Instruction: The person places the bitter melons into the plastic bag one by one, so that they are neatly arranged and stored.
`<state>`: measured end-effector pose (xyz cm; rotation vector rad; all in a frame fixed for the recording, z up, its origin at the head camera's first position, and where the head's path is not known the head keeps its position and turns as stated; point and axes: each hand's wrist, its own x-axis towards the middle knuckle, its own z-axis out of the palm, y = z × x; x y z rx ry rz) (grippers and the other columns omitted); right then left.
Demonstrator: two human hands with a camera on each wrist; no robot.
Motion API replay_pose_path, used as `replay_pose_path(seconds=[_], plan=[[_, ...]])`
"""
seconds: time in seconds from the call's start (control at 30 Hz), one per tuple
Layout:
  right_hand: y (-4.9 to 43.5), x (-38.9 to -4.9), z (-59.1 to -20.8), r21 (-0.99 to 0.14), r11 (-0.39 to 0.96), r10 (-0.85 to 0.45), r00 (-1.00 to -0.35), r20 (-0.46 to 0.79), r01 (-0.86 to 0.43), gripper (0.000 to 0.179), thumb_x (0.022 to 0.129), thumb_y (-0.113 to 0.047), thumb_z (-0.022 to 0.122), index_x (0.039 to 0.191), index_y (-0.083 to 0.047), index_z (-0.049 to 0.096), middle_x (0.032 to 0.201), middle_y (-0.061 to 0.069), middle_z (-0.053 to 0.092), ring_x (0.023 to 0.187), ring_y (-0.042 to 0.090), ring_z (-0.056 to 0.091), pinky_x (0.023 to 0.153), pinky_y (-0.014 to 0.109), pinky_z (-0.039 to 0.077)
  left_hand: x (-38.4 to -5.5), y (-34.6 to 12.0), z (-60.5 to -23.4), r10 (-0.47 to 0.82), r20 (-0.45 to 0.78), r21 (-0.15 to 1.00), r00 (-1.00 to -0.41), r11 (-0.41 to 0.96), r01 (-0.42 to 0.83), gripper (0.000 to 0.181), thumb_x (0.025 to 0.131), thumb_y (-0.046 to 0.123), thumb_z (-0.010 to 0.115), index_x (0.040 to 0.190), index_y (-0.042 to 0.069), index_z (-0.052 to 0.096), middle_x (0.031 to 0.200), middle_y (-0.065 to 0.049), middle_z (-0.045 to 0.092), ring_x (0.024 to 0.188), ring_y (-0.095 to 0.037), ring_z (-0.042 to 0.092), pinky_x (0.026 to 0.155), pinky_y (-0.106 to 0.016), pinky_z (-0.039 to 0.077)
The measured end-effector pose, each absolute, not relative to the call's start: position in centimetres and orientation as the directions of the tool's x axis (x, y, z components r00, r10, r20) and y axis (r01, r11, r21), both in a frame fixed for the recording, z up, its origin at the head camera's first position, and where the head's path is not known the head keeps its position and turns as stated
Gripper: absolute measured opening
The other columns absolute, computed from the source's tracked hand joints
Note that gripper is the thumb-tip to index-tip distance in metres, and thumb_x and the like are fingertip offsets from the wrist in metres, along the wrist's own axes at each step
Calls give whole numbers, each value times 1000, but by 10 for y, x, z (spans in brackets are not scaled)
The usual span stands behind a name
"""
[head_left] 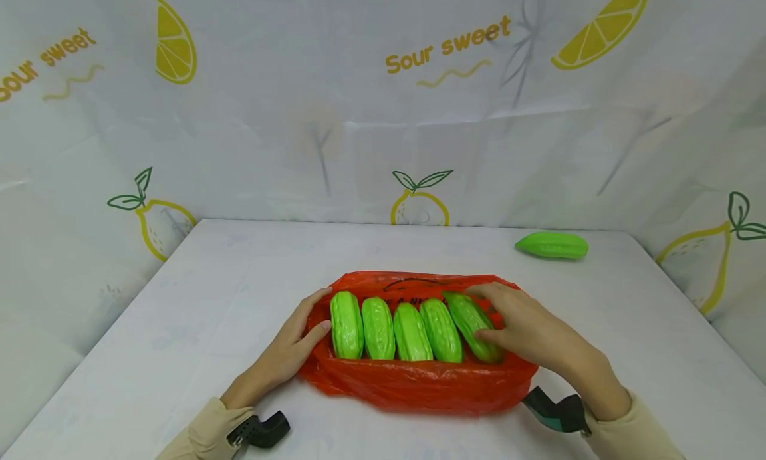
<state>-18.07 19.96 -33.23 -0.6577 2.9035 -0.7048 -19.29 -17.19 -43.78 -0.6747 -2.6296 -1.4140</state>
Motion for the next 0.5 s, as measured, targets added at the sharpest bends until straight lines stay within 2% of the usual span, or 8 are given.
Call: replay_pose_path(seconds=[0.5], plan=[[199, -181, -336, -452, 801, -440, -898, -2, -392, 58, 84, -17, 79, 135, -4, 54, 133, 15, 60, 122, 36, 56, 96, 53, 51, -193, -172, -437, 342, 269, 778, -900, 474, 413, 53, 104, 21, 50, 154, 19, 33, 157, -8, 38, 146, -31, 34, 115, -63, 27]])
